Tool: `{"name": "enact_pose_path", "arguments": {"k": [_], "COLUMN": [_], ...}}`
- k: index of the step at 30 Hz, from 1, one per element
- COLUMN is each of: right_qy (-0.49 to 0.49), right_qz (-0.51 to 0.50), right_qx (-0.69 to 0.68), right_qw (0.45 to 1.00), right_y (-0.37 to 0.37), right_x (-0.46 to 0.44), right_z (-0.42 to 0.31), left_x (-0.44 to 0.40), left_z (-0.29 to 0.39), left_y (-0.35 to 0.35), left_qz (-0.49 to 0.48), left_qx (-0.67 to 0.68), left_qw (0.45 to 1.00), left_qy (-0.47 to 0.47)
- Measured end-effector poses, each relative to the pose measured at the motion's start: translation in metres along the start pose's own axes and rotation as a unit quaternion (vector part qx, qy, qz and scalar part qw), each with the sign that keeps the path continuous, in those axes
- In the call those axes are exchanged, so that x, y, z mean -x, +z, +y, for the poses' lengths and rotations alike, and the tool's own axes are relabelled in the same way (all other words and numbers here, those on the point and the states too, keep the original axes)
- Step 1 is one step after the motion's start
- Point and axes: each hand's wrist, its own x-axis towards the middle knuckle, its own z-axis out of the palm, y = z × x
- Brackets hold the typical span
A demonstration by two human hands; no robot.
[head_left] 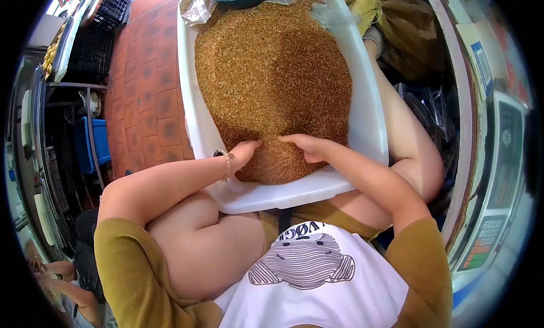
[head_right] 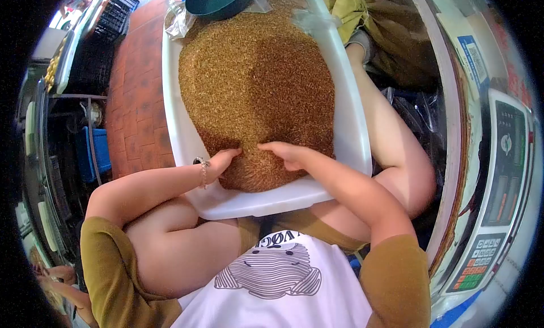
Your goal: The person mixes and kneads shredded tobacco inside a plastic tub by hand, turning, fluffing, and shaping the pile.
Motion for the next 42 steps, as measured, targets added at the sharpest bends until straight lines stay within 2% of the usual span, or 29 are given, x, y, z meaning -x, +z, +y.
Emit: {"name": "enact_pose_path", "arguments": {"k": [3,4,7,10,12,13,14,15,16,17,18,19,20,21,23,26,27,29,31,33,35,36,37,38,39,40,42], "right_qy": [-0.021,-0.005,-0.019,-0.062,-0.133,-0.150,-0.202,-0.224,-0.262,-0.307,-0.344,-0.388,-0.433,-0.461,-0.496,-0.450,-0.419,-0.358,-0.257,-0.083,0.003,0.040,0.077,0.032,0.028,0.023,0.023], "right_qz": [-0.069,-0.008,-0.010,0.004,0.031,0.118,0.069,0.060,0.066,0.088,0.059,0.089,0.117,0.166,0.218,0.337,0.339,0.340,0.360,0.344,0.308,0.316,0.321,0.302,0.305,0.308,0.290], "right_qx": [-0.004,0.008,-0.012,-0.035,-0.026,0.001,-0.014,-0.016,0.017,0.040,0.056,0.066,0.113,0.181,0.287,0.459,0.489,0.548,0.583,0.653,0.704,0.626,0.540,0.488,0.454,0.419,0.365], "right_qw": [0.997,1.000,1.000,0.997,0.990,0.982,0.977,0.973,0.963,0.947,0.935,0.915,0.887,0.853,0.790,0.688,0.686,0.675,0.682,0.669,0.641,0.712,0.774,0.818,0.837,0.854,0.885], "right_y": [0.004,0.007,0.003,0.007,0.009,0.033,0.022,0.023,0.031,0.025,0.027,0.026,0.027,0.032,0.037,0.024,0.019,0.007,-0.004,-0.028,-0.059,-0.059,-0.059,-0.054,-0.056,-0.057,-0.059], "right_x": [-0.015,-0.014,-0.006,0.007,0.017,0.043,0.038,0.044,0.057,0.049,0.057,0.053,0.054,0.060,0.069,0.077,0.082,0.095,0.101,0.088,0.067,0.063,0.061,0.064,0.060,0.053,0.046], "right_z": [0.013,0.011,0.003,-0.013,-0.026,-0.045,-0.052,-0.067,-0.083,-0.096,-0.111,-0.126,-0.140,-0.150,-0.165,-0.171,-0.167,-0.151,-0.129,-0.113,-0.089,-0.081,-0.073,-0.066,-0.060,-0.054,-0.047], "left_x": [-0.003,-0.002,0.024,0.023,0.047,0.034,0.040,0.057,0.072,0.073,0.074,0.066,0.071,0.095,0.093,0.087,0.075,0.050,0.057,0.078,0.079,0.070,0.061,0.054,0.047,0.055,0.041], "left_z": [-0.007,-0.007,0.013,0.012,0.042,0.044,0.057,0.079,0.097,0.110,0.123,0.136,0.143,0.153,0.157,0.141,0.131,0.109,0.085,0.079,0.066,0.055,0.044,0.035,0.029,0.035,0.032], "left_y": [0.001,0.003,0.005,0.003,0.000,-0.011,-0.018,-0.016,-0.020,-0.027,-0.033,-0.042,-0.050,-0.042,-0.046,-0.036,-0.042,-0.060,-0.049,-0.020,-0.008,-0.004,-0.004,-0.003,-0.004,-0.002,-0.007], "left_qz": [0.000,0.027,0.000,0.005,0.023,0.001,0.003,0.041,0.055,0.074,0.092,0.020,0.005,0.060,0.095,0.246,0.241,0.221,0.144,0.128,0.006,0.017,0.000,-0.017,-0.035,-0.039,-0.035], "left_qx": [-0.093,-0.118,-0.118,-0.137,-0.164,-0.136,-0.155,-0.093,-0.115,-0.084,-0.067,0.071,0.087,0.058,0.060,-0.033,-0.149,-0.373,-0.604,-0.652,-0.797,-0.771,-0.774,-0.778,-0.781,-0.733,-0.690], "left_qw": [0.995,0.993,0.992,0.988,0.980,0.978,0.953,0.970,0.933,0.932,0.922,0.920,0.914,0.915,0.918,0.879,0.879,0.840,0.755,0.747,0.604,0.637,0.633,0.628,0.623,0.679,0.722], "left_qy": [0.018,0.003,-0.047,0.065,0.113,0.161,0.261,0.220,0.335,0.344,0.370,0.385,0.395,0.394,0.379,0.407,0.385,0.325,0.209,-0.017,-0.004,-0.004,-0.001,0.002,0.006,0.006,0.012]}}
